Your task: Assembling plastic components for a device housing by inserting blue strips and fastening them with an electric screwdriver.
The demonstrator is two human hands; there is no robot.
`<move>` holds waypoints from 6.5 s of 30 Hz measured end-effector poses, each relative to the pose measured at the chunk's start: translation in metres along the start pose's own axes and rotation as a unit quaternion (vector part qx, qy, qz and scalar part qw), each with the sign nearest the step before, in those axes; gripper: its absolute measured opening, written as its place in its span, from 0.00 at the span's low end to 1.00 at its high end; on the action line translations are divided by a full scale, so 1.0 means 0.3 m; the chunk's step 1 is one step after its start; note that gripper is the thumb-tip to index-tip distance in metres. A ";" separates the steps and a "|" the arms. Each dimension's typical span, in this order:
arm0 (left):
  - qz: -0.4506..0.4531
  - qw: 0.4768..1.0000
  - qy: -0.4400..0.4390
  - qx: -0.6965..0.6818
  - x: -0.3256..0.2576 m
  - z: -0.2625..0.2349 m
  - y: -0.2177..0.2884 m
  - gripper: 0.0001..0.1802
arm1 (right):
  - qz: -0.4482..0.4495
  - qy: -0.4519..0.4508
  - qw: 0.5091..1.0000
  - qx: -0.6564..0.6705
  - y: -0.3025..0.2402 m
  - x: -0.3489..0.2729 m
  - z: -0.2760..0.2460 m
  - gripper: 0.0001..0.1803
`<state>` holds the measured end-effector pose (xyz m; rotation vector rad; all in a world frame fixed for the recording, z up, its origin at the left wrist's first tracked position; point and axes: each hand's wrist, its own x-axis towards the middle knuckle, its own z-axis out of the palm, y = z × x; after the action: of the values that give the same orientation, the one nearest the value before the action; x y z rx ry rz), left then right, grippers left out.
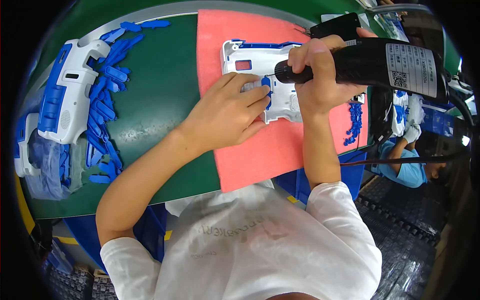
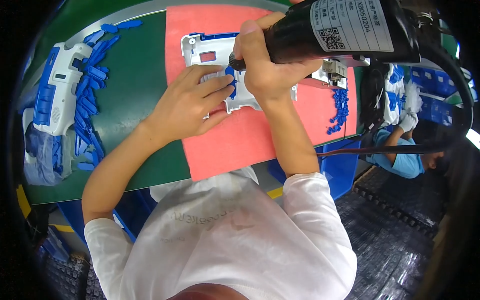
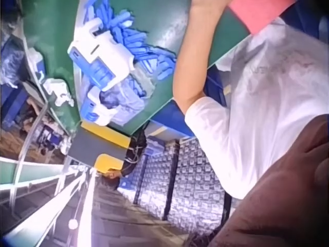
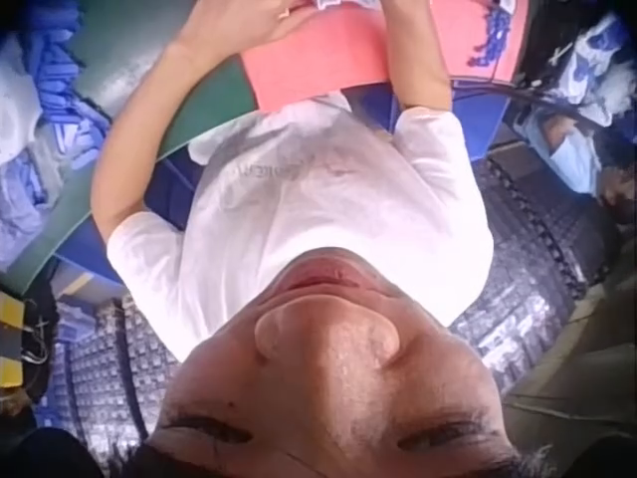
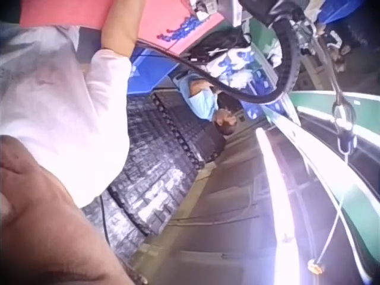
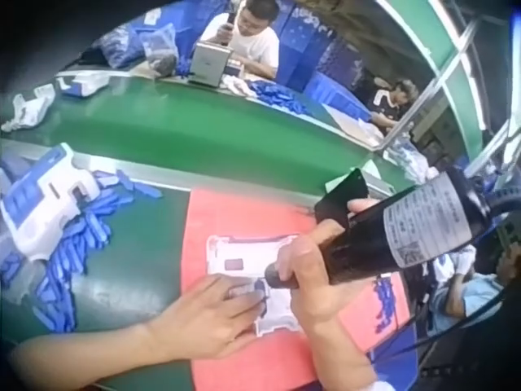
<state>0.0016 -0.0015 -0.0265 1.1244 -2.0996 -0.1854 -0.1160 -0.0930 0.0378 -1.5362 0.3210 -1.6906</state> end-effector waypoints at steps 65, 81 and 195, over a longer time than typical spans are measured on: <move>-0.026 0.999 -0.016 -0.037 0.018 -0.009 0.000 0.30 | 0.016 -0.038 0.997 -0.065 -0.079 -0.065 -0.075 0.20; -0.005 0.998 -0.061 -0.018 0.036 -0.041 0.011 0.29 | -0.062 0.039 0.995 -0.063 -0.100 -0.042 -0.160 0.29; 0.009 1.000 -0.013 -0.013 -0.022 0.018 0.018 0.23 | 0.031 -0.134 0.985 -0.102 -0.102 -0.151 -0.142 0.30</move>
<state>-0.0032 0.0056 -0.0315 1.0922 -2.1227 -0.2199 -0.1702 -0.0554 0.0161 -1.8608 0.4036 -1.4147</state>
